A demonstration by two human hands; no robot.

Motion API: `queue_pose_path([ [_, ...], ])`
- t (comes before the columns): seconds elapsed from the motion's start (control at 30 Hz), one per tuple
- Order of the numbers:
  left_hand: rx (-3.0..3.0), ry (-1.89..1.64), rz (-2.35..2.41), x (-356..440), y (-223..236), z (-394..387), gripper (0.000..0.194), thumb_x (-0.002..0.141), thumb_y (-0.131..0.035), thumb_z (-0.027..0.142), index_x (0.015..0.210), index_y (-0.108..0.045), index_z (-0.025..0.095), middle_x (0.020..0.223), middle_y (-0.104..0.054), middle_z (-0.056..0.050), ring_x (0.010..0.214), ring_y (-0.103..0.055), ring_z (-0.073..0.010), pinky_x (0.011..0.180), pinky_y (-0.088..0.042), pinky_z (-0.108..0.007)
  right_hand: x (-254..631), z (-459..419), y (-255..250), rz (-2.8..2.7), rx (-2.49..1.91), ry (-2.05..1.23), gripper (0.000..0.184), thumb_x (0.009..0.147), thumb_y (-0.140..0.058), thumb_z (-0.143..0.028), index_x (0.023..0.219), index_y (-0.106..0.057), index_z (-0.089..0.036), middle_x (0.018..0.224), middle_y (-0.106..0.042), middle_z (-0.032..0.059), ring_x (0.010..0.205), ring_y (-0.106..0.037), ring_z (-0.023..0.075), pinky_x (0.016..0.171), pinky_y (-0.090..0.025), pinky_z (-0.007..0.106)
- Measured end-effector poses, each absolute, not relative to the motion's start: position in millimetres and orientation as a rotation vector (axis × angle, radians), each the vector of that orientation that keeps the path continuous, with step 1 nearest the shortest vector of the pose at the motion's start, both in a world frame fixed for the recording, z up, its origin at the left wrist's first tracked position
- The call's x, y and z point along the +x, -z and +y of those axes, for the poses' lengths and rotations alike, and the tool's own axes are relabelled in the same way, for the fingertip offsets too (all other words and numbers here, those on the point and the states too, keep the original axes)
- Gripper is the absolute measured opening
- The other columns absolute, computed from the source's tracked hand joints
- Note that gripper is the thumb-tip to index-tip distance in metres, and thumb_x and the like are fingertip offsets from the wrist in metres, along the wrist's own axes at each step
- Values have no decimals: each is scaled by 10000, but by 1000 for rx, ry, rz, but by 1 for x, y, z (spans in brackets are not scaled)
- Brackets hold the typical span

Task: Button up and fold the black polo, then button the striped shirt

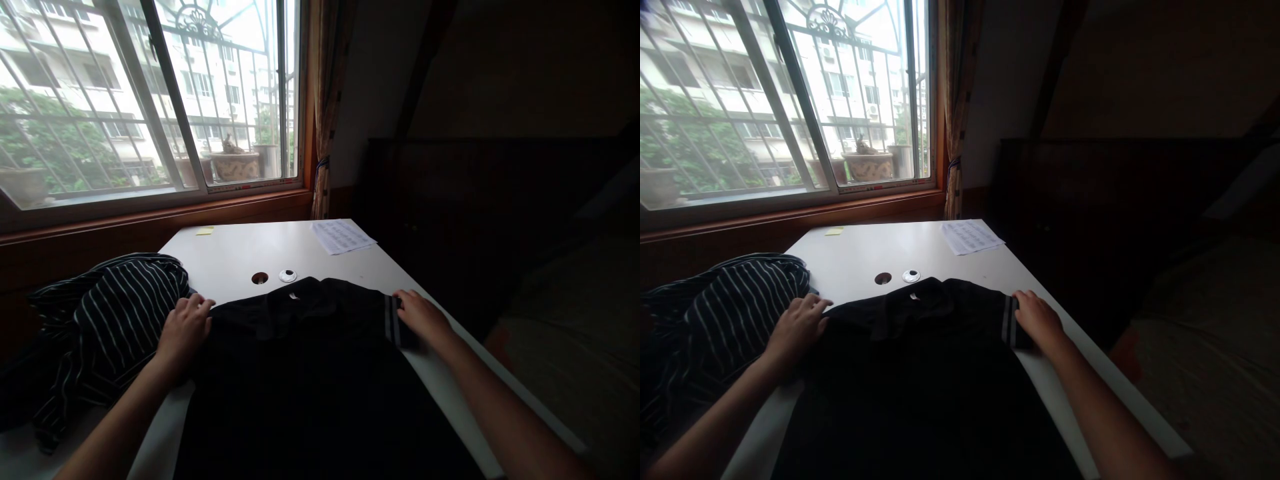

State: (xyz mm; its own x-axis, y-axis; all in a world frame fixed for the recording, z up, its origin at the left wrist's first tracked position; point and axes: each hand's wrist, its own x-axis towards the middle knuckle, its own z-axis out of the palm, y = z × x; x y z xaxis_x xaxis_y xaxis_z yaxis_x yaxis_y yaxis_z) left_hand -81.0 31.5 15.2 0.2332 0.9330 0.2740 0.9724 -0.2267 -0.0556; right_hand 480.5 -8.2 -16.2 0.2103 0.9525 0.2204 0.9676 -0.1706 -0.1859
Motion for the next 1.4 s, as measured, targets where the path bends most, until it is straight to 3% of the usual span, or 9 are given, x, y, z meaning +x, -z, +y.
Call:
queue_pose_path([
  [0.13,-2675,362,-1449,-40,-14,30,311,912,-520,237,1209,-607,273,1215,-583,-77,1138,-500,-278,998,-429,-416,424,4,3,-2063,-1940,-38,311,829,-585,-178,1130,-657,-217,1024,-649,71,957,-594,215,893,-429,321],
  [0.23,-2824,371,-1397,-13,-9,41,432,916,-512,210,1342,-523,284,1251,-568,-76,1142,-511,-255,1008,-441,-401,381,16,0,-2181,-1741,-203,482,833,-592,-177,1311,-561,-223,1005,-645,50,967,-589,204,901,-436,316],
  [0.33,-2887,293,-1392,3,-7,57,512,919,-439,150,1401,-475,318,1280,-542,-78,1034,-572,-228,901,-493,-363,353,30,0,-2241,-1652,-327,596,834,-539,-109,1410,-486,-252,1100,-625,57,985,-594,187,897,-437,290],
  [0.47,-2914,110,-1367,8,-17,79,387,900,-436,178,1220,-618,300,1249,-554,-88,902,-608,-210,722,-486,-293,343,53,-2,-2394,-1625,-398,586,772,-486,7,1259,-634,-283,1119,-593,57,1005,-579,188,898,-423,277],
  [0.63,-2886,0,-1380,1,-39,113,358,865,-491,201,1180,-630,295,1176,-628,-61,884,-633,-216,741,-464,-292,350,84,-11,-2528,-1640,-274,469,750,-507,30,1059,-707,-262,1070,-566,57,996,-538,204,881,-416,295],
  [0.8,-2712,20,-1435,3,-42,142,406,851,-492,128,1217,-592,275,1086,-661,-75,899,-636,-222,756,-465,-302,340,104,-20,-2502,-1641,-124,349,830,-499,-24,1001,-701,-251,1199,-530,61,1060,-481,213,932,-400,321],
  [0.93,-2587,104,-1515,16,-26,152,331,898,-410,83,1135,-610,196,1065,-634,-130,940,-611,-247,773,-472,-337,322,113,-21,-2453,-1714,-20,307,870,-474,-86,1047,-675,-236,1234,-522,82,1074,-469,245,912,-424,355],
  [1.17,-2482,280,-1577,38,2,162,279,906,-417,68,1067,-626,158,1082,-609,-156,1013,-571,-287,811,-481,-389,290,124,-13,-2345,-1812,139,291,864,-473,-138,1082,-653,-207,1265,-511,121,1104,-463,291,921,-436,417],
  [1.4,-2315,583,-1724,44,10,159,452,910,-428,91,1353,-476,167,1374,-491,-156,1149,-525,-273,937,-474,-396,273,119,15,-2234,-1788,221,376,919,-484,-239,1290,-540,-259,1374,-456,101,1158,-461,289,921,-454,412],
])
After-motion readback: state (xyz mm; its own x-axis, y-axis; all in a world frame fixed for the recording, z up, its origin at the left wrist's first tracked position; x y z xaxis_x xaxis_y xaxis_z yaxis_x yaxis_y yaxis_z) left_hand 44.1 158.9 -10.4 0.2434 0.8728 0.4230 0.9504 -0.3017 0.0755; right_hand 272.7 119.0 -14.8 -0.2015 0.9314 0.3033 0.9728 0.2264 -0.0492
